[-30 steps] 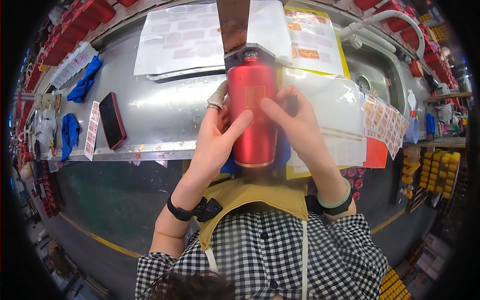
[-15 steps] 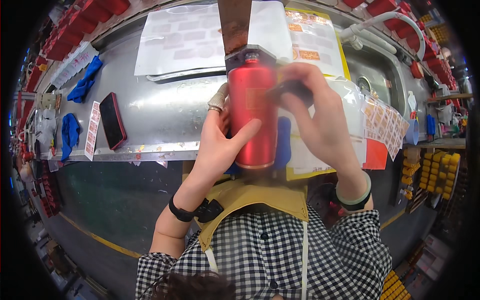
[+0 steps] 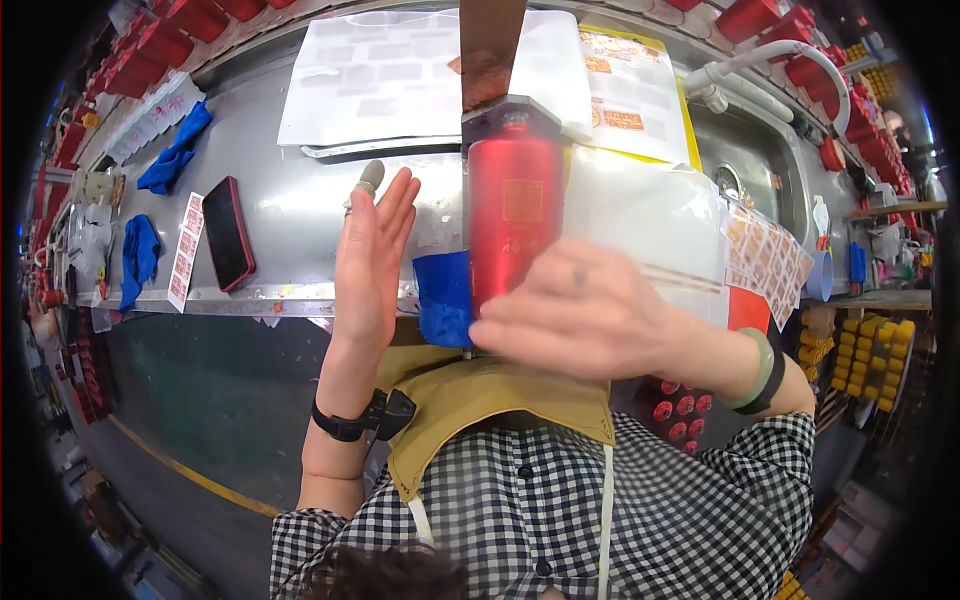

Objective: Applying labels to the side of a red cylindrical product container.

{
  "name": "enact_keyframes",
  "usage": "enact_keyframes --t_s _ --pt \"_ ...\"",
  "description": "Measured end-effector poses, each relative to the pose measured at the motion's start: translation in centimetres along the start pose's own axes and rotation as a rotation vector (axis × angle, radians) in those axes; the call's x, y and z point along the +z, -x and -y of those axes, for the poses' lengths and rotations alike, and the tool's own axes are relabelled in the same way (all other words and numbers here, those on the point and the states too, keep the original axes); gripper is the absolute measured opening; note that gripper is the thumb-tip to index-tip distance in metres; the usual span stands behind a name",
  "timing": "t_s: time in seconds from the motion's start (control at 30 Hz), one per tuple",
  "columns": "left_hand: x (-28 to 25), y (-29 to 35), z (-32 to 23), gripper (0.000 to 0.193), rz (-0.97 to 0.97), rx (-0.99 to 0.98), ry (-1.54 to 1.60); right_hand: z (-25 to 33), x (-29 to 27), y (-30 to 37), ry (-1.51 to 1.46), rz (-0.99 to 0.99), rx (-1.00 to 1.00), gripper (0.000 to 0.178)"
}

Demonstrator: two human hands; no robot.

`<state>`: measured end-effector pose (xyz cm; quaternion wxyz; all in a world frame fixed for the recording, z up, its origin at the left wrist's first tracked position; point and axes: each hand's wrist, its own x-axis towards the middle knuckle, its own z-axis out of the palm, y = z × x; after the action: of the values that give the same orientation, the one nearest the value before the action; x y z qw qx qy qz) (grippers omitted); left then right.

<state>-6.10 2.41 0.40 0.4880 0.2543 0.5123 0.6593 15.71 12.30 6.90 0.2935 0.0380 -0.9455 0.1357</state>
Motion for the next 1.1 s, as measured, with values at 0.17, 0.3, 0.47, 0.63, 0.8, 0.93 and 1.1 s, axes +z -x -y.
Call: enact_keyframes --t_s 0.17,0.3,0.47,0.63,0.8,0.93,1.1 --pt "0.9 0.7 0.0 0.076 0.009 -0.033 0.041 -4.9 -1.3 -0.7 0.149 -0.176 0.110 0.020" --pt "0.6 0.4 0.4 0.077 0.034 -0.026 0.014 -2.7 0.3 4.1 0.051 -0.077 0.039 0.022" --pt "1.2 0.3 0.5 0.078 0.040 -0.034 0.002 -2.0 -1.2 2.4 -0.103 -0.112 0.157 0.027" --pt "2.1 0.4 0.3 0.079 0.069 -0.052 0.000 -6.7 0.0 2.1 -0.022 -0.354 0.485 0.024" --pt "1.8 0.5 0.3 0.079 0.051 -0.049 -0.004 -7.1 -2.4 0.2 0.485 -0.251 0.029 0.020" --pt "1.9 0.2 0.3 0.078 0.051 -0.047 -0.002 -1.5 0.7 -0.7 0.152 -0.110 -0.076 0.018" --pt "1.6 0.3 0.3 0.079 0.037 -0.054 -0.009 -6.6 0.4 -4.0 0.437 -0.117 0.128 0.017"
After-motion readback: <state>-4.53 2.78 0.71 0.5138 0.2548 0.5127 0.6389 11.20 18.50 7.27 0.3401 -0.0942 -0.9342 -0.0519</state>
